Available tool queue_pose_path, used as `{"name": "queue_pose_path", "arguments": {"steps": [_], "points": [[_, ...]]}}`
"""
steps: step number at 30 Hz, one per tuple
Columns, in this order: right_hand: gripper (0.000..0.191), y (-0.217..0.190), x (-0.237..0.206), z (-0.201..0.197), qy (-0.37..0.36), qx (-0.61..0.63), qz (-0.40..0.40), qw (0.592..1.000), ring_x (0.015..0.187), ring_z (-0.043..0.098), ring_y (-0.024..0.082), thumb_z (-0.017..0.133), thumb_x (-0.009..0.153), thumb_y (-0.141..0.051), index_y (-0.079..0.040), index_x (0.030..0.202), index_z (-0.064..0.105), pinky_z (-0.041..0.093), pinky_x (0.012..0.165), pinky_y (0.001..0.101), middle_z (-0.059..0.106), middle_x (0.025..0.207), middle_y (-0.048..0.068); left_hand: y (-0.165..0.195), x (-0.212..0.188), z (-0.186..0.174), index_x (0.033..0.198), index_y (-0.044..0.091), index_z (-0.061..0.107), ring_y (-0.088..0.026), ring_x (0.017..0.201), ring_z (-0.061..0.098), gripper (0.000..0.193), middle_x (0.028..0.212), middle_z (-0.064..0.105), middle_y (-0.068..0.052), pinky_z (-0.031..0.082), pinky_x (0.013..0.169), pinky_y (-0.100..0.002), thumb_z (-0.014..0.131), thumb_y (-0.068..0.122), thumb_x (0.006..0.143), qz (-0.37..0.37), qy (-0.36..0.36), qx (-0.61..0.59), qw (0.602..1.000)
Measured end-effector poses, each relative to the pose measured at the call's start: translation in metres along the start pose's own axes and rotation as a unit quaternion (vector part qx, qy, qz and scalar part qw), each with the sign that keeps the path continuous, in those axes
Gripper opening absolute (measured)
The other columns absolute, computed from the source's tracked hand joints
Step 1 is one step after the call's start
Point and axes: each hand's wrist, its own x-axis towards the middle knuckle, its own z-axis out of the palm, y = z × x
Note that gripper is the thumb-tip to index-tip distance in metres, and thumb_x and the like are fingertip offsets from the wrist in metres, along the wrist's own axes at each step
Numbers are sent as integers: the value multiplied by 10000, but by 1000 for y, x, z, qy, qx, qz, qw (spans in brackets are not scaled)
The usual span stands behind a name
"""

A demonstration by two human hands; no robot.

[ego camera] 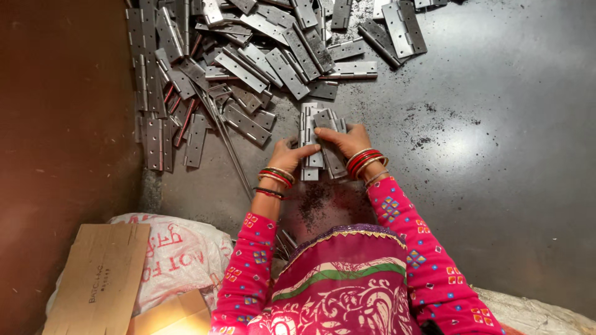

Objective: The person collects metal hinges from piles on the floor, groups them into stacks, brushes away metal shavings from the workplace using a magnet tool, and stacks them together again.

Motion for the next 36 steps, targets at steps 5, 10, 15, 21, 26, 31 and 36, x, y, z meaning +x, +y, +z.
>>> {"name": "queue_pose_path", "arguments": {"steps": [5,10,15,21,26,31,36], "points": [[437,-10,-37,-4,-54,29,-92,994,855,700,109,876,822,-251,-13,1138,690,600,730,273,748,1026,46,5,-25,19,1295,-42,615,-196,974,696,515,1117,709,-113,607,832,-342,809,31,823,42,-46,-44,997],[481,-55,-94,-28,-60,21,-140,988,877,669,115,824,883,-197,-84,1289,593,588,712,291,712,1045,36,38,-66,61,1389,-4,542,-197,1159,669,562,1259,685,-72,583,1005,-368,768,-23,875,187,-93,-61,976],[630,-87,-150,-74,-116,18,-315,942,1149,666,150,844,899,-136,-135,1426,499,621,981,347,633,1262,40,64,-93,96,1531,64,456,-218,1299,617,679,1406,594,-115,557,1148,-441,784,-3,941,316,-152,-76,934],[881,-39,-125,-107,-68,-129,-285,947,1319,552,162,883,710,-87,-147,1469,440,500,1095,351,565,1454,14,35,-44,114,1468,108,559,-423,1453,495,690,1572,538,-173,297,1162,-593,865,118,849,499,-116,413,753],[638,2,-101,-132,-46,-66,-275,958,1188,639,123,880,807,-97,-160,1373,593,562,1031,313,677,1290,-3,-5,-29,118,1397,97,577,-227,1174,706,575,1277,727,-127,563,1007,-358,824,213,892,340,-218,232,885],[493,4,-95,-133,-18,-49,-240,969,1096,643,93,878,842,-103,-126,1266,628,561,970,281,706,1165,-28,-1,-25,126,1342,86,585,-236,1065,759,494,1148,759,-124,583,921,-347,763,142,885,335,-160,259,892],[444,-37,-119,-128,-2,-17,-257,966,1039,644,78,856,866,-64,-114,1240,622,576,902,269,700,1115,-34,45,-45,148,1333,69,563,-279,1018,766,554,1100,748,-143,586,866,-360,798,123,834,372,-163,253,878]]}}
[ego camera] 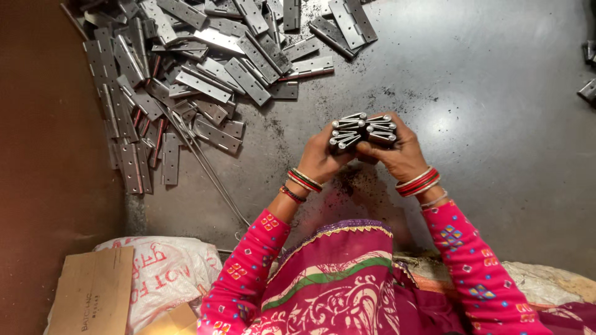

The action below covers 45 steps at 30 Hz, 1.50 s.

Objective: The person collects metal hinges from piles on the floor, groups them into stacks, brushes away metal shavings from the workplace using a magnet tool, and stacks them together again.

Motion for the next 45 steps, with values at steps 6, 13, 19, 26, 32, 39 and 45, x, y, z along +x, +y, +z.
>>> {"name": "queue_pose_path", "arguments": {"steps": [6,13,19,26,32,39,45], "points": [[526,-92,-58,-28,33,-54,-111,992,1137,676,125,828,874,25,-65,1319,563,607,1003,292,696,1239,33,85,6,14,1373,122,581,-233,1093,784,480,1183,759,-89,613,928,-315,798,146,945,55,-15,-10,998],[846,-31,-82,-64,22,-37,-31,999,1249,613,139,897,651,-40,-81,1402,507,525,1062,315,638,1367,43,36,4,84,1446,37,428,-444,1243,571,833,1324,594,-284,473,1021,-479,835,154,729,202,36,50,978],[672,33,-97,-94,86,-52,18,995,1104,652,91,908,722,-102,-88,1318,598,549,994,276,709,1198,-9,-30,-8,125,1482,161,503,-397,1220,676,644,1293,701,-199,586,989,-422,737,97,885,44,-80,-6,996],[429,10,-87,-80,146,-72,20,986,973,655,54,877,819,-110,-80,1169,631,561,873,249,725,1055,-27,1,1,120,1388,144,503,-418,1015,707,584,1040,737,-158,560,808,-465,723,82,851,-31,-81,51,995],[502,-56,-104,-81,129,-60,-108,984,1130,717,143,871,903,-138,-61,1310,587,630,991,292,727,1236,48,76,11,92,1482,189,467,-317,1152,732,641,1247,715,-128,609,933,-370,804,126,940,84,-66,34,994],[757,-11,-84,-75,61,-163,-113,978,1301,561,271,916,682,-87,-72,1343,546,509,1069,384,616,1385,137,43,17,113,1535,82,342,-390,1339,526,1114,1443,560,-188,242,1101,-563,938,258,610,162,-62,105,979],[545,27,-79,-70,75,-153,-16,985,1059,678,93,856,831,-164,-141,1306,589,566,900,260,728,1161,-3,-21,-8,107,1505,172,464,-319,1265,692,773,1355,690,-144,563,1038,-391,790,81,810,12,-80,-3,997]]}}
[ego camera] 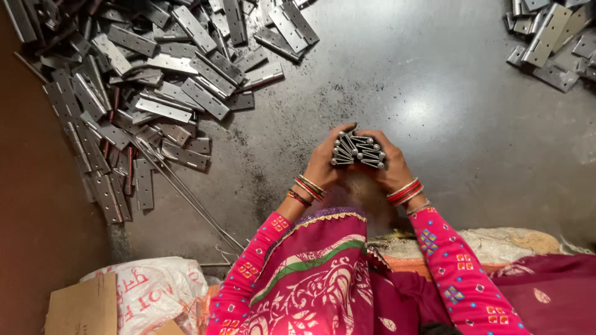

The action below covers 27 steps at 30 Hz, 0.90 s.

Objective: The person collects metal hinges from piles on the floor, groups them into stacks, brushes away metal shavings from the workplace using a magnet tool, and stacks them together again.

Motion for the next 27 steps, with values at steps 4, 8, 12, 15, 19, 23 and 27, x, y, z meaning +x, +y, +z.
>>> {"name": "queue_pose_path", "arguments": {"steps": [4,8,12,15,19,23,27], "points": [[442,4,3,-1,73,39,19,996,1001,667,81,847,871,-169,-102,1254,637,560,886,266,735,1098,-22,0,21,1,1434,147,530,-385,1126,720,609,1183,749,-176,588,926,-442,715,82,858,-44,-2,64,997],[325,9,5,-5,126,201,98,967,898,686,127,829,893,-165,-49,1175,717,575,803,309,752,1037,21,41,53,-6,1323,93,512,-463,961,669,618,990,724,-229,529,791,-539,742,124,750,-65,-60,183,979],[319,12,-3,-4,134,494,125,850,992,708,172,778,923,-197,-66,1201,692,582,896,351,743,1090,34,104,74,-10,1206,43,516,-482,857,657,588,873,706,-239,510,716,-571,796,242,729,-74,-132,255,955],[359,8,-9,-5,154,624,137,754,1031,708,212,733,946,-263,-66,1240,673,578,950,389,734,1129,69,145,79,-2,1211,126,624,-466,777,672,376,811,718,-209,505,684,-581,718,274,878,-62,-124,260,956],[426,0,-15,-22,168,648,82,739,1110,696,251,708,936,-315,-66,1276,646,556,1017,427,715,1213,100,171,78,16,1183,43,606,-431,683,663,354,751,682,-216,524,616,-516,699,259,918,-26,-45,182,982],[452,0,-16,-52,286,648,57,703,1099,692,292,703,917,-374,-80,1256,649,548,1009,465,713,1191,124,157,67,32,1157,15,606,-327,804,725,265,943,725,-184,606,759,-435,597,262,1064,-72,31,-209,975],[414,3,-4,-124,423,551,-5,719,1133,669,249,734,925,-358,-92,1236,676,552,1043,440,702,1206,55,103,46,17,1220,58,546,-274,618,680,370,846,684,-168,584,564,-438,486,365,1023,-256,224,-437,833]]}}
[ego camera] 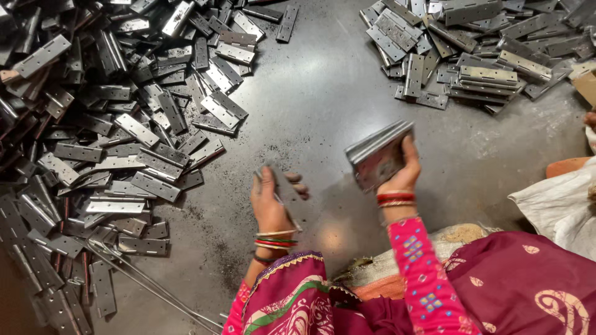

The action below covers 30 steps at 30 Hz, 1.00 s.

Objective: The person collects metal hinges from piles on the floor, groups them into stacks, brushes away metal shavings from the workplace using a magnet tool, and stacks them together again.

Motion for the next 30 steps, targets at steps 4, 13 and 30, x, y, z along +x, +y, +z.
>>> {"name": "queue_pose_path", "arguments": {"steps": [4,13,30], "points": [[430,-90,104,33,-146,3,-88,985,1195,683,291,758,920,-370,-116,1259,687,570,1106,499,706,1290,71,-15,29,-77,1209,-129,533,-315,795,768,412,937,732,-189,643,720,-443,521,174,929,-103,57,-65,991],[772,-146,86,78,-183,-409,13,894,1474,491,413,710,1020,-323,-39,1598,284,467,1075,686,380,1577,290,-83,15,-59,987,113,731,-397,875,682,231,922,730,-158,527,740,-512,682,315,887,215,17,617,757],[594,-95,-62,93,-245,-634,-49,732,1249,616,372,634,1035,-165,50,1498,330,585,947,457,510,1383,302,-3,52,-189,1055,95,661,-381,651,712,295,720,697,-187,563,590,-508,659,359,923,92,194,717,664]]}}
